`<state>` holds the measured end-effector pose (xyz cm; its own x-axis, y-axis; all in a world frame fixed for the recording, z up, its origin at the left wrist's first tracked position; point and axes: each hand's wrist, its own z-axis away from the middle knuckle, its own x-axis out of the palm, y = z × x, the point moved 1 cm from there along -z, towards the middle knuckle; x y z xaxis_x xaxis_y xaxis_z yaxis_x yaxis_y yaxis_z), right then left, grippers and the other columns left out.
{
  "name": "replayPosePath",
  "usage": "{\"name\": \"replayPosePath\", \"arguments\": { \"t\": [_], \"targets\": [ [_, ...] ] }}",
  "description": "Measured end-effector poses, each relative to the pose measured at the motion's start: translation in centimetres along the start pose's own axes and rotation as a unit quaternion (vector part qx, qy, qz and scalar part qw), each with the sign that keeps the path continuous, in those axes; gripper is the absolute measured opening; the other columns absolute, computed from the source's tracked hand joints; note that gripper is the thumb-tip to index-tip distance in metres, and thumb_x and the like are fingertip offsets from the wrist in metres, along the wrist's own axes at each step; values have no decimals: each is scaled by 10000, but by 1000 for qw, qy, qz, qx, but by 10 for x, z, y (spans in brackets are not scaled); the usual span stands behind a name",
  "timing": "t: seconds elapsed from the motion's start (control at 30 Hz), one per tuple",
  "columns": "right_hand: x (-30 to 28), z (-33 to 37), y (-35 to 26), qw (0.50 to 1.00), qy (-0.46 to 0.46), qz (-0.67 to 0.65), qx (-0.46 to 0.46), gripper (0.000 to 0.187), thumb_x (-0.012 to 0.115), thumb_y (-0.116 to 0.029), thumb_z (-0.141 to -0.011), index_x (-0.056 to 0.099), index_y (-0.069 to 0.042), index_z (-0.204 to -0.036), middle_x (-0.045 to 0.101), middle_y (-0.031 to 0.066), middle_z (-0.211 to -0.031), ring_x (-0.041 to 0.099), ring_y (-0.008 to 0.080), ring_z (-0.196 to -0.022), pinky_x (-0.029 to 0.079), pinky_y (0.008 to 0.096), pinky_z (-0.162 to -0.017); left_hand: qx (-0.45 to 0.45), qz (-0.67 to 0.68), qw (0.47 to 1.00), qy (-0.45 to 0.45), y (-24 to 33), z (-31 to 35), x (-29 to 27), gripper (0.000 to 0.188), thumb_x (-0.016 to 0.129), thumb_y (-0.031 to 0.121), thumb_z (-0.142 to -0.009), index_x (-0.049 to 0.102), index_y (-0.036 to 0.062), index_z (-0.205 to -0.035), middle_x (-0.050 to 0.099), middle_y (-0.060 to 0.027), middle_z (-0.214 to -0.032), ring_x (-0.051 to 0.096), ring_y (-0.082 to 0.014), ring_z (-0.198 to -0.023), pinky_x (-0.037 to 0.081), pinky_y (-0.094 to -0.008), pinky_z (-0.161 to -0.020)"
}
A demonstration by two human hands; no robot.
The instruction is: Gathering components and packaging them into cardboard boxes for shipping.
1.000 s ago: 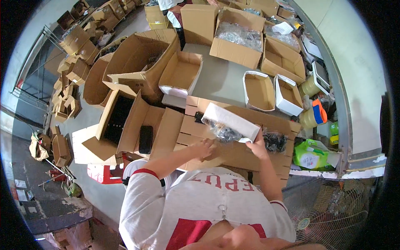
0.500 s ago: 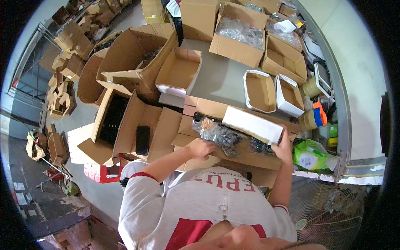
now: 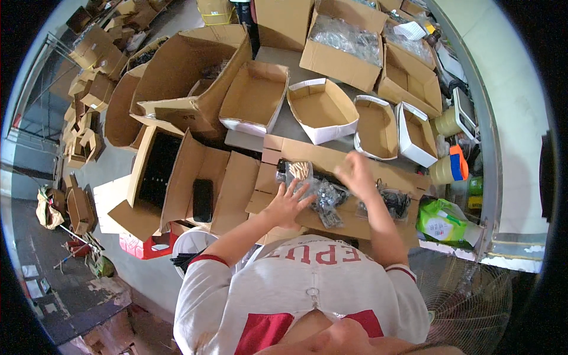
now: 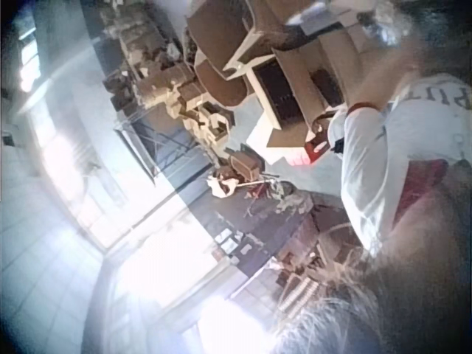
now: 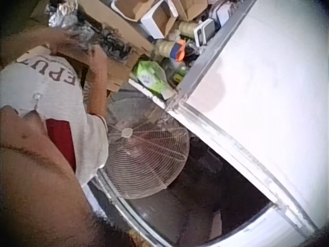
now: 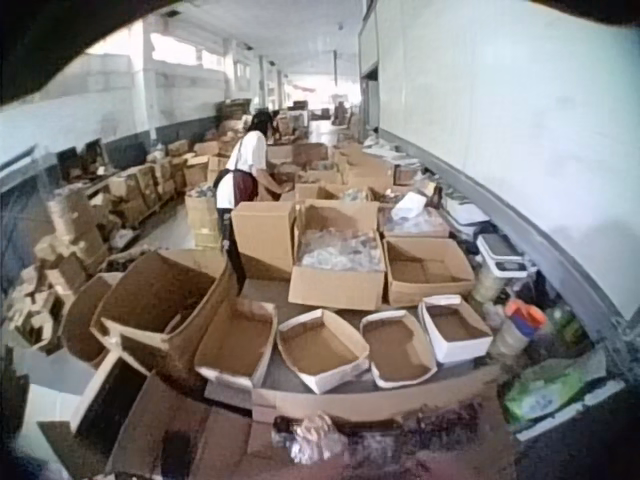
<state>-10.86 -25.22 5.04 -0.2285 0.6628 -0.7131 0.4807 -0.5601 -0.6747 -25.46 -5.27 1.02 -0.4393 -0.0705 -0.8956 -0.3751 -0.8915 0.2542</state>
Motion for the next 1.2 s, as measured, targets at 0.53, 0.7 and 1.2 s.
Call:
{"name": "replayPosePath", "arguments": {
  "t": [0.53,0.7,1.2],
  "targets": [
    [-76,129,-2,980,-113,11,164,177,608,-132,-832,555,-16,-954,612,155,-892,602,317,-823,477,391,-716,152,-6,983,-102,45,-56,-4,1027,773,389,-559,299,256,-1461,88,-46,-1567,77,-437,-1409,139,-838,-911],
    [-50,108,37,925,118,-321,164,386,564,-66,-899,399,-43,-1248,568,78,-937,525,121,-781,455,279,-644,111,-3,991,-74,53,-51,-3,907,769,404,-611,386,185,-1404,205,-69,-1527,139,-367,-1414,170,-801,-950],
    [2,58,37,972,25,186,141,407,655,-244,-804,533,-62,-1147,544,196,-1135,559,405,-1009,454,502,-881,117,-39,989,79,43,-25,-3,1097,760,556,-610,214,173,-1481,103,-141,-1552,79,-448,-1403,165,-673,-1060]
  ]
}}
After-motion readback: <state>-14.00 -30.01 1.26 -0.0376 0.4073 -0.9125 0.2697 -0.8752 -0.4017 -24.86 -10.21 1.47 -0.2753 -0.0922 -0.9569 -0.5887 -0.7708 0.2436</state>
